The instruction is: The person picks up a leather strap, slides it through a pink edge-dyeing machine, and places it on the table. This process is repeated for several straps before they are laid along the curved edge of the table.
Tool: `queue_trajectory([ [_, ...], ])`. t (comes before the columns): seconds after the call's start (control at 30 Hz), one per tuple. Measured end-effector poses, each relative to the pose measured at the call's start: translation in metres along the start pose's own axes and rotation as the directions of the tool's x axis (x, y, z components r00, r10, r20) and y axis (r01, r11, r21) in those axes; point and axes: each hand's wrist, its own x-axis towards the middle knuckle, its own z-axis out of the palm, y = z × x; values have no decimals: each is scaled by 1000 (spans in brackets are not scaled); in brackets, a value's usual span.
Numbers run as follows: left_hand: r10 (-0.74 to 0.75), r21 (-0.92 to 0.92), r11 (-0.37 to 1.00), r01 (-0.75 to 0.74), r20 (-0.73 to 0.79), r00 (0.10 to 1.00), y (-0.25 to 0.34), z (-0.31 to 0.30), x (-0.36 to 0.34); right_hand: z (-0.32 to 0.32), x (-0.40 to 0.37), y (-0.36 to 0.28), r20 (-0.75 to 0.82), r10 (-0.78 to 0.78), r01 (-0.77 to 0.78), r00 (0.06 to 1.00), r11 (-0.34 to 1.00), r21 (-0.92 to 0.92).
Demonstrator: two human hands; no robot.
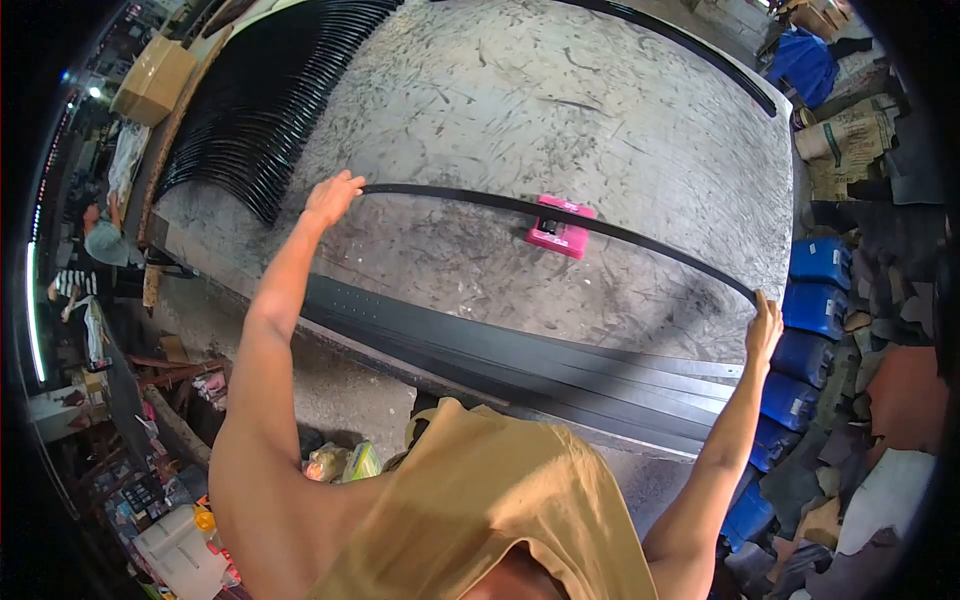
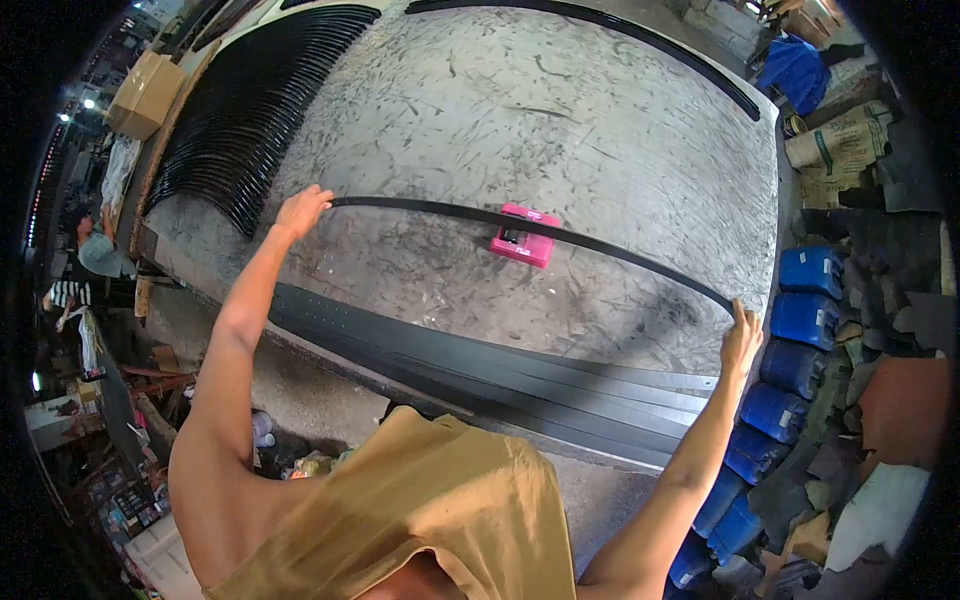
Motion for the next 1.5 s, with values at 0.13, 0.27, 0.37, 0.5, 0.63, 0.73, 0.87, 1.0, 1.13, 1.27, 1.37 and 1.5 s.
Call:
queue_trajectory([
  [0.13,-70,4,998,70,-5,998,-70,9,-21,0,5,-75,-9,-16,17,1000,998,56],
  [0.27,-103,50,993,105,-44,994,-152,16,-36,-2,13,-151,-33,-114,117,993,988,101],
  [0.37,-203,95,974,204,-14,979,-201,-4,-59,-1,23,-214,-45,-187,192,981,968,161],
  [0.5,-264,103,956,275,-109,958,-304,-7,-99,7,27,-309,-44,-226,230,973,951,206],
  [0.63,-374,123,906,404,-211,903,-391,-41,-156,2,31,-410,-129,-318,342,939,897,279],
  [0.73,-461,233,828,510,-233,856,-469,-66,-202,-3,31,-476,-155,-393,422,906,845,327],
  [0.87,-493,405,685,606,-355,794,-546,-106,-256,-3,23,-530,-106,-487,480,867,758,443],
  [1.0,-568,415,670,616,-248,785,-520,-127,-250,-49,27,-500,-119,-518,425,847,524,738],
  [1.13,-286,235,927,292,-57,956,-328,-126,-172,-51,61,-393,485,36,-485,874,-16,874],
  [1.27,64,-444,883,-152,-208,976,-103,-102,-52,-3,120,-250,686,33,-545,727,-580,606],
  [1.37,-64,-867,498,-8,-46,997,13,-83,37,11,146,-188,671,62,-541,738,-540,645],
  [1.5,4,-950,282,137,144,990,86,-74,138,41,173,-136,740,89,-688,667,-310,657],
])
